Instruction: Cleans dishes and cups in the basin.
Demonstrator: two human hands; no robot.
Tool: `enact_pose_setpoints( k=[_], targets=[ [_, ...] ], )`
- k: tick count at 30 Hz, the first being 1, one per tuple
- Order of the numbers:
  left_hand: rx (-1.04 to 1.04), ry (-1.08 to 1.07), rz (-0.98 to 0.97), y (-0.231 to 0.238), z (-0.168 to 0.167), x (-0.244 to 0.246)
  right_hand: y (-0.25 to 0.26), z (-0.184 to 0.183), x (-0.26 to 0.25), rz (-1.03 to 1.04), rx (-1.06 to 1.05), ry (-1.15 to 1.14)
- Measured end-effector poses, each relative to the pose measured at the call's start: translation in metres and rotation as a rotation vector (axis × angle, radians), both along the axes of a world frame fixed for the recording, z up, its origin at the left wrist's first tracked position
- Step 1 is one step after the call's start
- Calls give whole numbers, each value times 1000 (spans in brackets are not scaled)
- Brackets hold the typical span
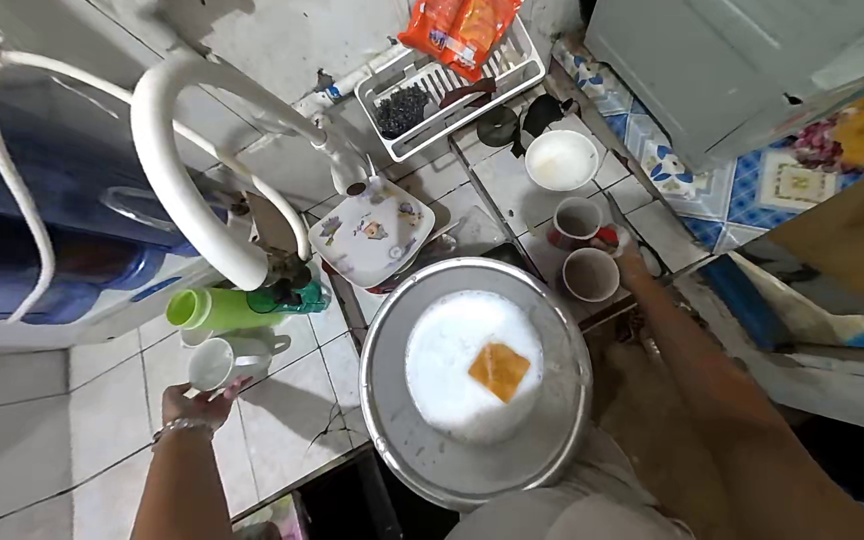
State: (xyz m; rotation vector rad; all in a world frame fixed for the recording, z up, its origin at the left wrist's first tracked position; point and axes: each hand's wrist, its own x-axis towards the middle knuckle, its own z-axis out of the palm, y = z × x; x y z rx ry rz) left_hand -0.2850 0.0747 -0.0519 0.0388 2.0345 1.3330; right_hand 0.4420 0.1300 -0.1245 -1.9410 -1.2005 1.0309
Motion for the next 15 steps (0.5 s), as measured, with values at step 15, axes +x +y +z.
enact_pose_setpoints(
  k=[15],
  targets=[
    [-96,13,-135,-11,8,5,11,5,-7,-84,77,-69]
  ],
)
